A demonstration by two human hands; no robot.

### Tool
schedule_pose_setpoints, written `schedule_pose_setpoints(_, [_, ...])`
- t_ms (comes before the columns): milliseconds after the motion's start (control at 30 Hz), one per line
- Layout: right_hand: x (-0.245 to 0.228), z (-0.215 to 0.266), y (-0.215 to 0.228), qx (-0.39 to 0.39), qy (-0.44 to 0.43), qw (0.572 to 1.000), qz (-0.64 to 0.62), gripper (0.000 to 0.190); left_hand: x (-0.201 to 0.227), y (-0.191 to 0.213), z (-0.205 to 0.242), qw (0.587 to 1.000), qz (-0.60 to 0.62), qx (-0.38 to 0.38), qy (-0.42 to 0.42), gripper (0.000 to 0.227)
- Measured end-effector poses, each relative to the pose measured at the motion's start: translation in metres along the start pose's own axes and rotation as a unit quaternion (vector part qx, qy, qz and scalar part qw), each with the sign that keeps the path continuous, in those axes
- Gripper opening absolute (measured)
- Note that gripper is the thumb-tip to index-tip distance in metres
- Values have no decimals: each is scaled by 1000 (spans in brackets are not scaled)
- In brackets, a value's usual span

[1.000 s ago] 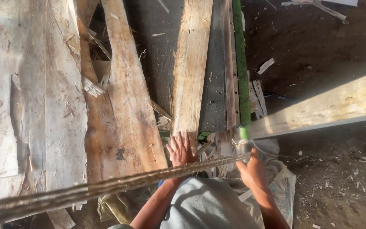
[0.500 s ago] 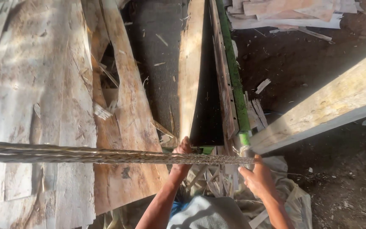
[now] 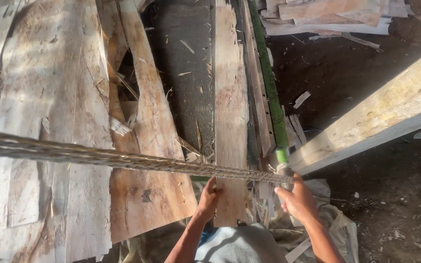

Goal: Stripping and sorting long thin pieces of wood bark or veneer using a manually operated mechanism.

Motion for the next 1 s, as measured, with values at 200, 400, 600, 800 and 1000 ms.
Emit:
schedule_pose_setpoints(200, [0,-4,3,-70,26,988,-135,62,54,-35,45,996,-68,-60,24,89])
schedule_pose_setpoints(400, [-40,27,27,-106,83,977,-166,74,57,-64,2,988,-118,-97,36,91])
schedule_pose_setpoints(600, [-39,27,27,-73,86,979,-172,69,49,-96,-39,993,50,-96,-56,89])
schedule_pose_setpoints(800, [-23,16,9,-67,59,985,-146,71,-22,-86,-69,993,-90,-59,46,56])
schedule_pose_setpoints(1000, [-36,27,20,-69,64,979,-184,68,-42,-96,-97,995,33,-85,-31,49])
Point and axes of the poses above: each hand's wrist, its own z-axis away from the middle knuckle, its own y-axis out of the back of the hand, x = y × z, the point moved 9 cm from there along -z, towards the middle knuckle, and after that the axes turned 10 degrees about -y, right-handed, at the moved point
